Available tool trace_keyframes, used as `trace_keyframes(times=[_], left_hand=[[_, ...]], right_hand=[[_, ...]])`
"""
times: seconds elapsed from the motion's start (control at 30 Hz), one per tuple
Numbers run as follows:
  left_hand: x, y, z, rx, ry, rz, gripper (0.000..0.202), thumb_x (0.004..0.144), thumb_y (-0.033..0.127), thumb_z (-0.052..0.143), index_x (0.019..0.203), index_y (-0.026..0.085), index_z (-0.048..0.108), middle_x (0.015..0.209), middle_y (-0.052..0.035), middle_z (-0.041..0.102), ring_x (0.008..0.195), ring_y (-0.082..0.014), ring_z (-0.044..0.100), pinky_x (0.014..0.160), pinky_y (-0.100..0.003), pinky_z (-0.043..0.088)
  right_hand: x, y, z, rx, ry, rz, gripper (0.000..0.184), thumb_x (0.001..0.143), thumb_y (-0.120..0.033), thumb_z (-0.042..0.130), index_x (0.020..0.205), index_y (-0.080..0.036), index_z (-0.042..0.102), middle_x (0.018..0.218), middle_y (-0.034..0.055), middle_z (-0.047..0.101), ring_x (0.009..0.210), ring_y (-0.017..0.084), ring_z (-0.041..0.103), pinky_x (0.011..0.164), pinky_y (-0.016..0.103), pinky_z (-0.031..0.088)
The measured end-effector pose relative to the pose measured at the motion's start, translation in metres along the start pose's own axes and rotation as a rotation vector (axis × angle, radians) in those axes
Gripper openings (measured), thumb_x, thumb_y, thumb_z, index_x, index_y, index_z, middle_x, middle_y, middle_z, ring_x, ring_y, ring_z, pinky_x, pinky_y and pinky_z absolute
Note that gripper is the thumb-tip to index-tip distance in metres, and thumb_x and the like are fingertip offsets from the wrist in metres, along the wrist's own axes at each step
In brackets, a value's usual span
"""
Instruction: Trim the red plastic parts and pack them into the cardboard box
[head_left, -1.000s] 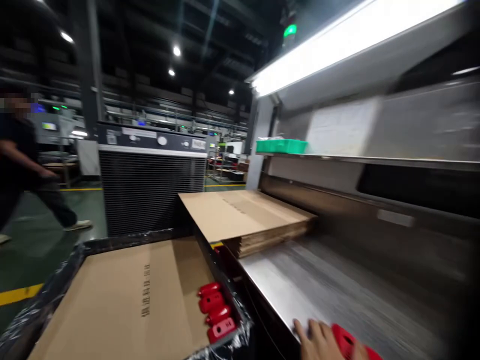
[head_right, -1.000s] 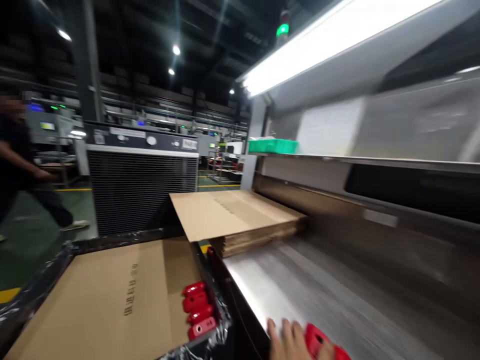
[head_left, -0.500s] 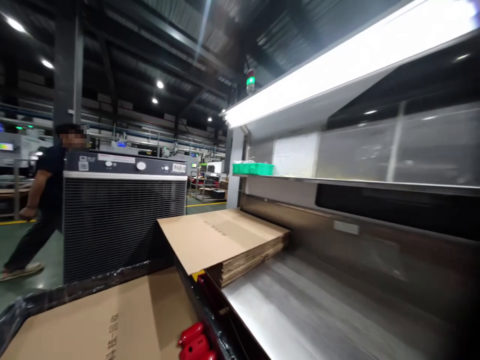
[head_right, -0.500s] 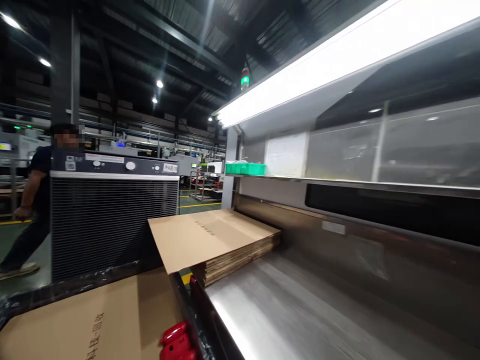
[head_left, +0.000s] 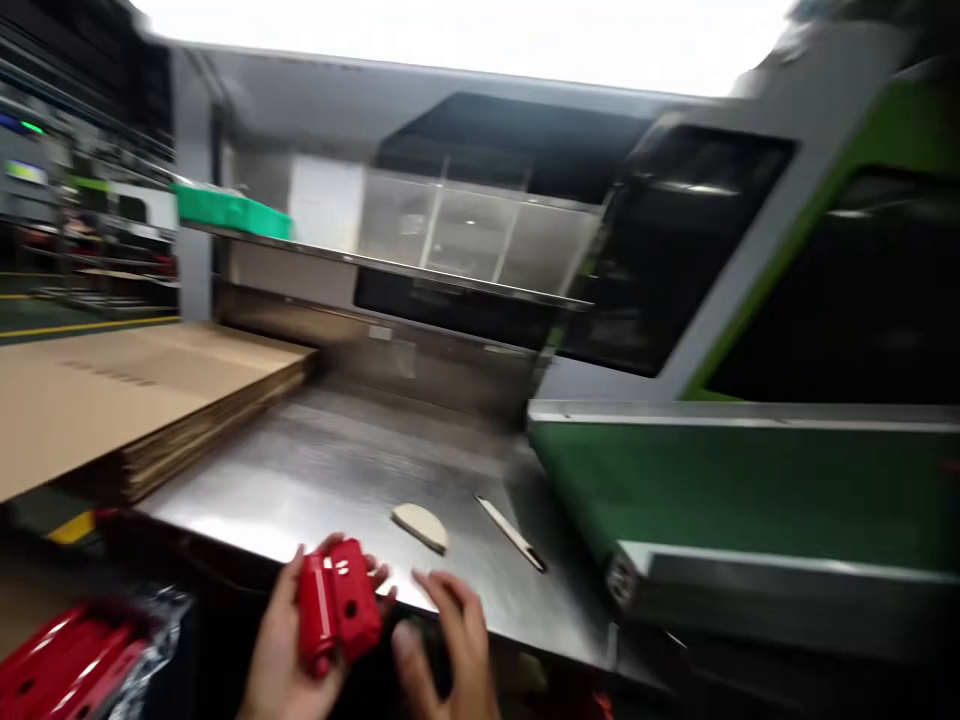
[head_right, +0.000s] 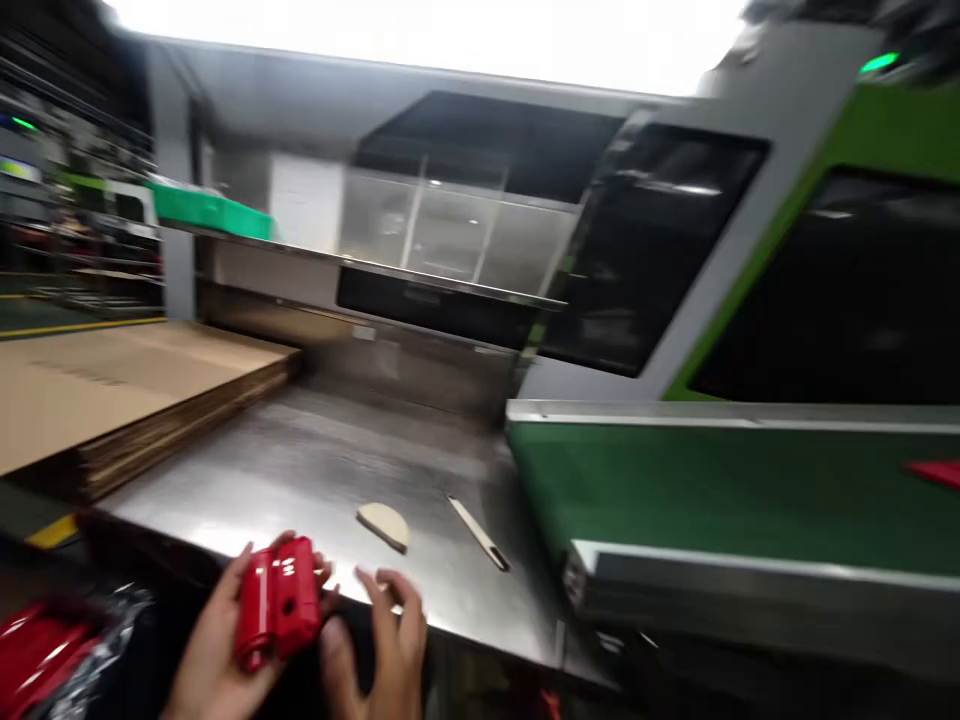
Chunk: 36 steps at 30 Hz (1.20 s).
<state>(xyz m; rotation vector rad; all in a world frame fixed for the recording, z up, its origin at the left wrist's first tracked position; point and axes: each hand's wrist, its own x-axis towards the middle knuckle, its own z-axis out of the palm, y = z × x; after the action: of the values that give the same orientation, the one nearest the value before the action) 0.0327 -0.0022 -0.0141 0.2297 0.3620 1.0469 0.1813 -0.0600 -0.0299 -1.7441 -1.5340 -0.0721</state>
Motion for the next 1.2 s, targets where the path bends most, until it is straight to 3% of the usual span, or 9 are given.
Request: trace_keyframes(times=[0.07, 0.13, 0.27, 0.4, 0.57, 0.7, 0.8, 1.0, 1.2], left_hand=[[0.006, 0.008, -0.002, -0.062, 0.084, -0.126, 0.038, 0.086, 0.053, 0.043, 0.107, 0.028, 0.063, 0.094, -0.0089, 0.075, 0.094, -0.0282, 0.069, 0.087, -0.05, 0.051], [0.006, 0.017, 0.0, -0.052, 0.094, -0.173, 0.04, 0.084, 0.052, 0.045, 0.114, 0.03, 0.061, 0.097, -0.0091, 0.074, 0.087, -0.0274, 0.07, 0.082, -0.049, 0.053], [-0.015, 0.023, 0.012, 0.08, -0.139, -0.106, 0.042, 0.089, 0.047, 0.04, 0.112, 0.021, 0.062, 0.092, -0.0124, 0.071, 0.076, -0.0278, 0.068, 0.066, -0.042, 0.053], [-0.036, 0.024, 0.026, 0.147, -0.251, -0.017, 0.05, 0.092, 0.047, 0.03, 0.107, 0.014, 0.064, 0.087, -0.0153, 0.069, 0.074, -0.0313, 0.066, 0.066, -0.046, 0.051], [-0.053, 0.032, 0.039, 0.131, -0.165, 0.064, 0.05, 0.093, 0.046, 0.03, 0.108, 0.013, 0.064, 0.089, -0.017, 0.069, 0.078, -0.0329, 0.066, 0.073, -0.049, 0.051], [-0.054, 0.038, 0.045, -0.009, -0.085, 0.02, 0.041, 0.091, 0.048, 0.039, 0.116, 0.021, 0.057, 0.097, -0.0138, 0.069, 0.087, -0.0298, 0.067, 0.078, -0.047, 0.053], [-0.052, 0.041, 0.049, -0.092, -0.103, -0.01, 0.042, 0.091, 0.05, 0.04, 0.125, 0.029, 0.051, 0.105, -0.0116, 0.068, 0.097, -0.0297, 0.066, 0.087, -0.052, 0.05], [-0.057, 0.044, 0.055, -0.125, -0.174, -0.024, 0.043, 0.091, 0.05, 0.039, 0.124, 0.026, 0.052, 0.102, -0.0122, 0.069, 0.096, -0.0313, 0.067, 0.093, -0.057, 0.045], [-0.055, 0.044, 0.056, -0.225, -0.003, 0.043, 0.043, 0.088, 0.05, 0.049, 0.128, 0.035, 0.053, 0.107, -0.0071, 0.069, 0.112, -0.0356, 0.06, 0.093, -0.057, 0.047]], right_hand=[[0.04, 0.023, -0.02, -0.168, 0.063, 0.108, 0.04, 0.098, -0.042, 0.027, 0.128, -0.024, 0.047, 0.129, 0.0074, 0.045, 0.12, 0.015, 0.047, 0.1, 0.027, 0.043], [0.084, 0.053, -0.033, -0.33, 0.043, 0.202, 0.036, 0.098, -0.034, 0.034, 0.128, -0.018, 0.046, 0.124, 0.0098, 0.05, 0.115, 0.018, 0.05, 0.1, 0.036, 0.043], [0.138, 0.102, -0.023, -0.565, -0.14, 0.329, 0.029, 0.087, -0.038, 0.059, 0.106, -0.016, 0.058, 0.109, 0.0067, 0.059, 0.101, 0.021, 0.057, 0.088, 0.045, 0.049], [0.139, 0.113, -0.004, -0.689, -0.192, 0.322, 0.027, 0.091, -0.036, 0.054, 0.106, -0.014, 0.057, 0.105, 0.0063, 0.06, 0.098, 0.019, 0.058, 0.087, 0.042, 0.049], [0.131, 0.105, -0.002, -0.719, -0.217, 0.323, 0.025, 0.093, -0.036, 0.05, 0.104, -0.015, 0.058, 0.102, 0.005, 0.061, 0.092, 0.016, 0.06, 0.083, 0.038, 0.051], [0.132, 0.102, 0.0, -0.724, -0.182, 0.414, 0.033, 0.095, -0.039, 0.046, 0.117, -0.016, 0.052, 0.096, 0.0039, 0.062, 0.083, 0.016, 0.062, 0.08, 0.038, 0.052], [0.133, 0.101, 0.001, -0.71, -0.199, 0.444, 0.036, 0.095, -0.042, 0.043, 0.12, -0.017, 0.051, 0.09, 0.0024, 0.062, 0.08, 0.015, 0.062, 0.078, 0.039, 0.053], [0.134, 0.103, 0.002, -0.668, -0.259, 0.44, 0.037, 0.096, -0.045, 0.041, 0.118, -0.018, 0.053, 0.09, 0.0027, 0.062, 0.079, 0.015, 0.061, 0.076, 0.038, 0.053], [0.134, 0.104, 0.004, -0.671, -0.281, 0.437, 0.039, 0.096, -0.045, 0.04, 0.125, -0.02, 0.049, 0.096, 0.0041, 0.062, 0.083, 0.016, 0.062, 0.078, 0.039, 0.053]])
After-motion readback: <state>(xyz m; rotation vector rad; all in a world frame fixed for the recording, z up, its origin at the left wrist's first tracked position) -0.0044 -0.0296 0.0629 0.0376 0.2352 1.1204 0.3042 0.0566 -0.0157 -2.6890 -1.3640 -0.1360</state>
